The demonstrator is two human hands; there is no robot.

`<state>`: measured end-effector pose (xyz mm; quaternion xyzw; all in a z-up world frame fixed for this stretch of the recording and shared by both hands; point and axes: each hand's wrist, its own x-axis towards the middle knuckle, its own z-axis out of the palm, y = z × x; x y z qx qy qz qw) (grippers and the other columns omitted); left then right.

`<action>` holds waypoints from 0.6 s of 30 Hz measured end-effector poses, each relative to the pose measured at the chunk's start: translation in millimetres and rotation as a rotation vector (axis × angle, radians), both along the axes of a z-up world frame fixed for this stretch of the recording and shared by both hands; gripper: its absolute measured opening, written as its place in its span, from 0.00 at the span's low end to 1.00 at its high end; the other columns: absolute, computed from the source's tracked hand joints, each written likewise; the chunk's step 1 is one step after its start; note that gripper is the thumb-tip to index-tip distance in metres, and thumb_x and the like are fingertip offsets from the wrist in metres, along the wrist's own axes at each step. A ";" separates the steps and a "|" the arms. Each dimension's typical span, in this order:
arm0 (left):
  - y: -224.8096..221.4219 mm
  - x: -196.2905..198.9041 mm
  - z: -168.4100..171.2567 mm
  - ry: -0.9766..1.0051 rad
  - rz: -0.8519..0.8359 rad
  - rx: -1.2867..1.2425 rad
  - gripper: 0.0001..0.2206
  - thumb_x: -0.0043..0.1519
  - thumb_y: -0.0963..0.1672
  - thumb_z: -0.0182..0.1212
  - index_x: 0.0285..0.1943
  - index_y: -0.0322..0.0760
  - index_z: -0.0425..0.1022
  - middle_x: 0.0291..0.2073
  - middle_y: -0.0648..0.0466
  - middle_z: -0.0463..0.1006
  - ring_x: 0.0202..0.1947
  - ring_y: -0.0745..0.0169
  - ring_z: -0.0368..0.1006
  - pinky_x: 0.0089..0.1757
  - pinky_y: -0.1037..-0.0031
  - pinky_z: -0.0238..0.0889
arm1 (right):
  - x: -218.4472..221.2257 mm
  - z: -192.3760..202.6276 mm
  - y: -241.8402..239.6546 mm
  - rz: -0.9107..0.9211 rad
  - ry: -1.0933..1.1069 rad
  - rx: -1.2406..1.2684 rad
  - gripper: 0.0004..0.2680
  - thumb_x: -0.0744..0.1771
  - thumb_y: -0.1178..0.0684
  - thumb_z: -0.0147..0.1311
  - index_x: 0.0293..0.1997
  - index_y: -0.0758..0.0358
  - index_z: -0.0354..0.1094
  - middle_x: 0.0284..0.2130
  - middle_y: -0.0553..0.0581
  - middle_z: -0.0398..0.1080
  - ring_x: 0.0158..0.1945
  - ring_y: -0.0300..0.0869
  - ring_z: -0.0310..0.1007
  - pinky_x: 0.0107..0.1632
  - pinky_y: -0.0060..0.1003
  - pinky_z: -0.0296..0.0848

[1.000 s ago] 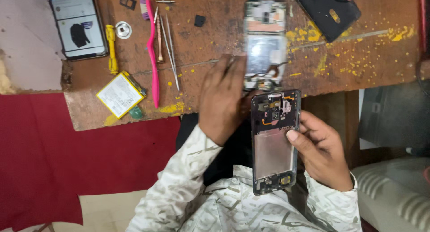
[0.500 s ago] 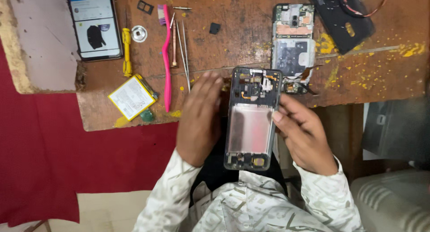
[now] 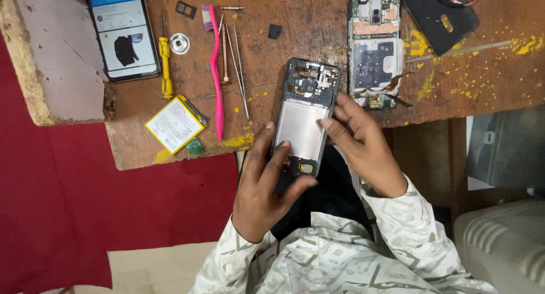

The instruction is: The person repairs a disassembled smartphone by inserting a copper-colored spring into the internal chassis using a screwdriver and tweezers. The person manipulates the spring to fit it into a specific slot near the motherboard area.

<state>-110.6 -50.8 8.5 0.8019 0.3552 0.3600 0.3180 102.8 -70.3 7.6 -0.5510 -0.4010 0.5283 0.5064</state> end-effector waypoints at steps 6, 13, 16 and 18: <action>-0.5 -3.4 -3.4 0.050 0.002 -0.012 0.32 0.55 0.48 0.77 0.64 0.28 0.69 0.69 0.33 0.62 0.68 0.30 0.65 0.61 0.54 0.66 | 0.4 -1.5 -8.0 -0.040 -0.107 0.007 0.24 0.71 0.59 0.53 0.77 0.67 0.47 0.62 0.60 0.64 0.57 0.36 0.69 0.57 0.30 0.72; 1.3 4.5 -4.0 0.073 0.027 0.000 0.28 0.56 0.46 0.77 0.63 0.30 0.71 0.69 0.34 0.62 0.68 0.30 0.64 0.61 0.54 0.66 | 4.4 42.9 -27.3 -0.055 -0.561 -0.146 0.18 0.67 0.55 0.59 0.65 0.62 0.67 0.51 0.53 0.75 0.45 0.37 0.77 0.34 0.30 0.71; 2.0 5.8 -3.2 0.074 0.029 0.014 0.26 0.54 0.44 0.78 0.60 0.31 0.72 0.68 0.36 0.63 0.67 0.31 0.66 0.60 0.54 0.67 | 17.3 42.4 -44.1 -0.183 -0.816 0.063 0.10 0.68 0.58 0.60 0.55 0.64 0.71 0.47 0.57 0.75 0.47 0.42 0.77 0.47 0.34 0.73; 0.2 7.9 -0.5 0.061 0.045 0.034 0.25 0.54 0.43 0.79 0.58 0.32 0.74 0.67 0.37 0.65 0.66 0.33 0.67 0.60 0.55 0.68 | 31.9 31.7 -47.6 -0.315 -0.894 -0.057 0.12 0.68 0.55 0.64 0.56 0.64 0.70 0.48 0.58 0.74 0.47 0.45 0.76 0.48 0.37 0.74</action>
